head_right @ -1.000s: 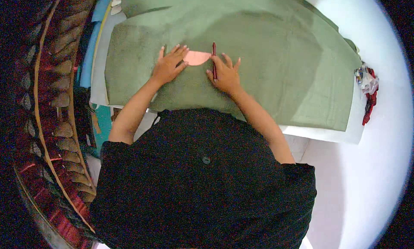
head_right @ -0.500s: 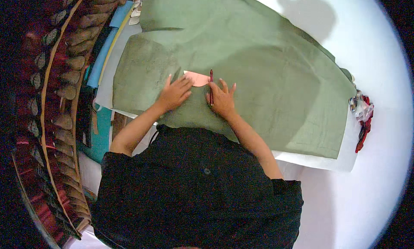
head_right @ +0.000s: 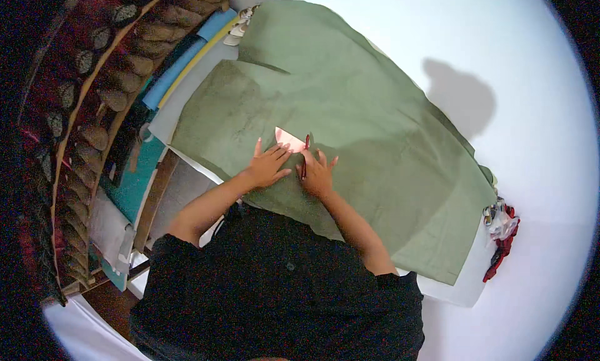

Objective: The person uses a pink paper template and a red pen to trace curved outlines onto a large piece of green fabric laid flat on a table. They repeatedly reposition the template and trace its edges to create multiple pattern shapes across the fabric surface.

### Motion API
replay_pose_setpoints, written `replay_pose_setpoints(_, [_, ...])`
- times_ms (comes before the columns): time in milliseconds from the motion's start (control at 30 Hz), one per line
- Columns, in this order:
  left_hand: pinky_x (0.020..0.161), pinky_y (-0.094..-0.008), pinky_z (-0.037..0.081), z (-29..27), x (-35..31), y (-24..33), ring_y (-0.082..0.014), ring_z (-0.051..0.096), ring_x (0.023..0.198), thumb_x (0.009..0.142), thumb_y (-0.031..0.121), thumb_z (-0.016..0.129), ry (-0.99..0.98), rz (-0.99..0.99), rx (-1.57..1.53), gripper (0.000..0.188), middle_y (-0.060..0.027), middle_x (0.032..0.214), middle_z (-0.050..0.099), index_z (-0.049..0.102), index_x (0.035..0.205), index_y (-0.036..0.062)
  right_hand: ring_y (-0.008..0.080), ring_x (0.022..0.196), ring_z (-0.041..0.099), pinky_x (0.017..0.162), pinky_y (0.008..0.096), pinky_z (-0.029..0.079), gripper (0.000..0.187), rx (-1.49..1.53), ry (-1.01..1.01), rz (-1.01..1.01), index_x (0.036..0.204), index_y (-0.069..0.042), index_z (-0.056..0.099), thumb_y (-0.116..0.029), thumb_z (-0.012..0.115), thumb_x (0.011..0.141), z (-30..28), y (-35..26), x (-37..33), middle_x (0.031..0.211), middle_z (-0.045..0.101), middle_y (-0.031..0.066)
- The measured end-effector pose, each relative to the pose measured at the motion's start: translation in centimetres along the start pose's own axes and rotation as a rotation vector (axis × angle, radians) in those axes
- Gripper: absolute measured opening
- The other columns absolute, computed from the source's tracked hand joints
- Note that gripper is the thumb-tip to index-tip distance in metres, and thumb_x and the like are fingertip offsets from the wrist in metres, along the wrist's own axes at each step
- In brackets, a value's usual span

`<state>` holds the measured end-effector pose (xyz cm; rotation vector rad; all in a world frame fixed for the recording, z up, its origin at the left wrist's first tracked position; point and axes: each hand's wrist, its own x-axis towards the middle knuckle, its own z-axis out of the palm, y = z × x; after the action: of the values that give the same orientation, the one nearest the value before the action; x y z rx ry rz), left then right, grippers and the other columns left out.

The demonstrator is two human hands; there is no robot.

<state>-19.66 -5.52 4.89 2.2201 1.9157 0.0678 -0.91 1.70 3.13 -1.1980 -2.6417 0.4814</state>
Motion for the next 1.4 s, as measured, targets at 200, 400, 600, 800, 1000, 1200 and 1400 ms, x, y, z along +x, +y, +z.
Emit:
replay_pose_setpoints(200, [0.108, -0.0663, 0.006, -0.9, 0.9, -0.3, -0.0166, 0.040, 0.131, 0.095, 0.048, 0.038, -0.017, -0.030, -0.009, 0.055, -0.0030, 0.140, 0.045, 0.045, 0.136, 0.0134, 0.0342, 0.121, 0.047, 0.099, 0.0746, 0.009, 0.043, 0.006, 0.041, -0.066, 0.124, -0.018, 0.049, -0.026, 0.063, 0.084, -1.9, 0.2, 1.2, 0.112, 0.062, 0.0078])
replay_pose_setpoints(400, [0.107, -0.0682, 0.008, -1.7, 2.0, 0.1, -0.0184, 0.040, 0.131, 0.094, 0.043, 0.042, -0.115, -0.073, -0.009, 0.044, -0.0030, 0.137, 0.046, 0.058, 0.126, 0.0167, 0.0258, 0.106, 0.057, 0.100, 0.0707, 0.013, 0.026, 0.152, 0.074, -0.134, 0.109, -0.017, 0.060, -0.023, 0.064, 0.084, -3.9, 0.4, 4.0, 0.102, 0.066, 0.0050])
replay_pose_setpoints(600, [0.108, -0.0673, 0.007, -1.1, 1.5, -0.4, -0.0226, 0.027, 0.139, 0.094, 0.044, 0.042, -0.039, -0.119, -0.102, 0.041, -0.0038, 0.148, 0.034, 0.057, 0.127, 0.0253, 0.0210, 0.099, 0.061, 0.103, 0.0629, 0.014, 0.016, 0.439, 0.236, -0.123, 0.098, -0.013, 0.065, -0.023, 0.062, 0.087, -3.1, -0.9, 8.5, 0.099, 0.067, 0.0021])
replay_pose_setpoints(800, [0.108, -0.0678, 0.006, -0.6, 1.4, -1.3, -0.0229, 0.026, 0.140, 0.094, 0.050, 0.037, -0.091, -0.092, -0.120, 0.050, -0.0028, 0.151, 0.031, 0.045, 0.138, 0.0267, 0.0209, 0.088, 0.065, 0.106, 0.0622, 0.009, 0.026, 0.693, 0.310, 0.064, 0.100, -0.010, 0.058, -0.029, 0.067, 0.085, -0.3, -1.2, 11.4, 0.089, 0.067, 0.0025])
replay_pose_setpoints(1000, [0.108, -0.0683, 0.006, -1.0, 1.8, -0.8, -0.0232, 0.028, 0.140, 0.094, 0.053, 0.035, -0.079, -0.092, -0.069, 0.056, -0.0033, 0.149, 0.033, 0.039, 0.142, 0.0243, 0.0203, 0.089, 0.065, 0.107, 0.0603, 0.007, 0.028, 0.634, 0.267, 0.080, 0.098, -0.009, 0.054, -0.030, 0.068, 0.084, 1.0, -1.0, 11.9, 0.086, 0.066, 0.0020])
replay_pose_setpoints(1200, [0.109, -0.0660, 0.008, -1.6, 2.5, -0.9, -0.0202, 0.029, 0.139, 0.094, 0.053, 0.035, -0.133, -0.096, -0.042, 0.056, 0.0003, 0.149, 0.034, 0.039, 0.142, 0.0237, 0.0211, 0.087, 0.066, 0.106, 0.0656, 0.006, 0.025, 0.633, 0.262, 0.081, 0.095, -0.011, 0.056, -0.030, 0.067, 0.084, 0.8, -0.8, 11.9, 0.087, 0.066, 0.0016])
replay_pose_setpoints(1400, [0.108, -0.0682, 0.006, -1.3, 2.4, -1.3, -0.0203, 0.028, 0.139, 0.095, 0.051, 0.035, -0.139, -0.087, -0.057, 0.051, 0.0013, 0.150, 0.032, 0.044, 0.139, 0.0251, 0.0197, 0.087, 0.066, 0.105, 0.0673, 0.006, 0.025, 0.648, 0.262, 0.080, 0.097, -0.011, 0.056, -0.029, 0.067, 0.085, 1.0, -1.0, 11.8, 0.090, 0.066, 0.0010])
